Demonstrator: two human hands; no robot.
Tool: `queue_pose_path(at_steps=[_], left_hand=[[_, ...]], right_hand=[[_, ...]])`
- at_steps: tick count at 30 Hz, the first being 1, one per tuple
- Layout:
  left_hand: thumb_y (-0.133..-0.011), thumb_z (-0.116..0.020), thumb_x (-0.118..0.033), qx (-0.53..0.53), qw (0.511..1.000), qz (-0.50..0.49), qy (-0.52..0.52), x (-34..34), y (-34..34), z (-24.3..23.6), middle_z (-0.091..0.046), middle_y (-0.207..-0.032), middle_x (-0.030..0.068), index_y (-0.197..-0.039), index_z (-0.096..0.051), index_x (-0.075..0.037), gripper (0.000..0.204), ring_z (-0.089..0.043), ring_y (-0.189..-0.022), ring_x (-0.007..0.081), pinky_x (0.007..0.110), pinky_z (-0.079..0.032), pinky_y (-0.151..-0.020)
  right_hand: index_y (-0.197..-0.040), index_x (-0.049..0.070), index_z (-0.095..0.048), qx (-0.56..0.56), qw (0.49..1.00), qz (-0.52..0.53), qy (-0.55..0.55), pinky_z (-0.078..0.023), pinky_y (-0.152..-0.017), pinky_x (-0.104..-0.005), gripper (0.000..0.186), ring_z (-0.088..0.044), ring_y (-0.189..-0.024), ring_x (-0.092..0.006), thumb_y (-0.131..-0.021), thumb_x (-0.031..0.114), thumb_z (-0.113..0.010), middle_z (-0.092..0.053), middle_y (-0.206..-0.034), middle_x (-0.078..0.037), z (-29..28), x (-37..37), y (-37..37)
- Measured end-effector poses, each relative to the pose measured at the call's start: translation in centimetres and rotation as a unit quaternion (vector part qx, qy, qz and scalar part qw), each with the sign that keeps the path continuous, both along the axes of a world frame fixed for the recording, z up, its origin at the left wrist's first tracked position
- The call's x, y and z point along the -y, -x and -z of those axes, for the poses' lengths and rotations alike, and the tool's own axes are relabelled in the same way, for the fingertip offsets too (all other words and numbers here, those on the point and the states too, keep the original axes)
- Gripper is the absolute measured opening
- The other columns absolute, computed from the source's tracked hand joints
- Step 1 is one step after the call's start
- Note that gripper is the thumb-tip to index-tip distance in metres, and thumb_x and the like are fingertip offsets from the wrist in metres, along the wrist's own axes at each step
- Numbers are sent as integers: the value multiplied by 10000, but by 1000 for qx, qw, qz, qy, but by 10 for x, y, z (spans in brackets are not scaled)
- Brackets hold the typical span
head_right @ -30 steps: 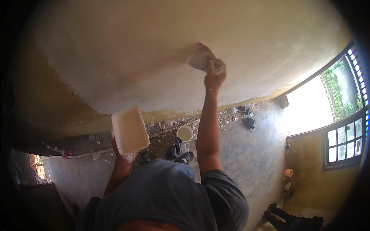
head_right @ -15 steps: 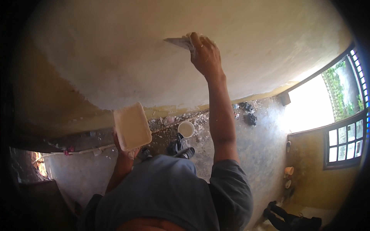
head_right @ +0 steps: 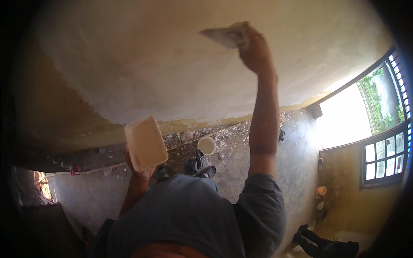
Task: The person applies a white plaster or filler substance to a wall using a metal trowel, repeatedly picking up plaster from a handheld container and smoothing it over the surface.
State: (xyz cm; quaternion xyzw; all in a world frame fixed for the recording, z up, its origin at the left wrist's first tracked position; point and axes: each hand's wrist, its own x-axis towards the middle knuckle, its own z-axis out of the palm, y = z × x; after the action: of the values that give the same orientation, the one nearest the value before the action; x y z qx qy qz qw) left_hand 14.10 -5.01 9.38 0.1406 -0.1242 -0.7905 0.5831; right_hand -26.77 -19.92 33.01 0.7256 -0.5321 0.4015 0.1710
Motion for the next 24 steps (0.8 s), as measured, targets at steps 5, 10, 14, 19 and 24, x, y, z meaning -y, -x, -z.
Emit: queue_pose_path(at_steps=[5,10,14,19,24], left_hand=[[-946,-448,-563,482,860,-108,123,-5,-4,22,-573,-1294,11,-1362,-496,-210,547,-572,-1168,231,451,-514,-927],[-940,-460,-559,121,991,-52,23,-5,-9,12,-563,-1286,12,-1342,-498,-211,533,-568,-1167,229,451,-515,-922],[-941,-459,-548,44,999,-14,21,-2,-12,11,-576,-1254,12,-1313,-511,-206,509,-583,-1143,232,447,-530,-902],[-933,-475,-549,11,998,-44,-33,-6,-10,-2,-584,-1256,21,-1332,-506,-199,532,-593,-1137,244,453,-534,-905],[-926,-480,-560,-7,998,-40,-41,-9,-6,-16,-570,-1304,34,-1372,-493,-197,575,-582,-1171,269,481,-525,-925]], right_hand=[[-1124,30,-568,-94,990,6,-102,-514,-909,-398,201,-640,-1017,-370,-926,66,-573,-668,-1079,-173,21,13,-49],[-1090,17,-572,233,968,-32,84,-555,-745,-338,138,-702,-862,-256,-972,75,-530,-703,-964,-149,-33,-1,-21],[-1149,38,-533,-3,996,-8,-91,-518,-858,-413,279,-646,-1014,-371,-877,16,-585,-662,-1072,-200,22,12,-54],[-1086,30,-585,227,972,7,54,-537,-820,-372,168,-679,-928,-318,-961,132,-538,-692,-1002,-154,-19,10,-29],[-1062,25,-578,89,994,-53,28,-525,-840,-378,125,-666,-940,-325,-943,64,-575,-665,-1005,-154,-4,-2,-34]])
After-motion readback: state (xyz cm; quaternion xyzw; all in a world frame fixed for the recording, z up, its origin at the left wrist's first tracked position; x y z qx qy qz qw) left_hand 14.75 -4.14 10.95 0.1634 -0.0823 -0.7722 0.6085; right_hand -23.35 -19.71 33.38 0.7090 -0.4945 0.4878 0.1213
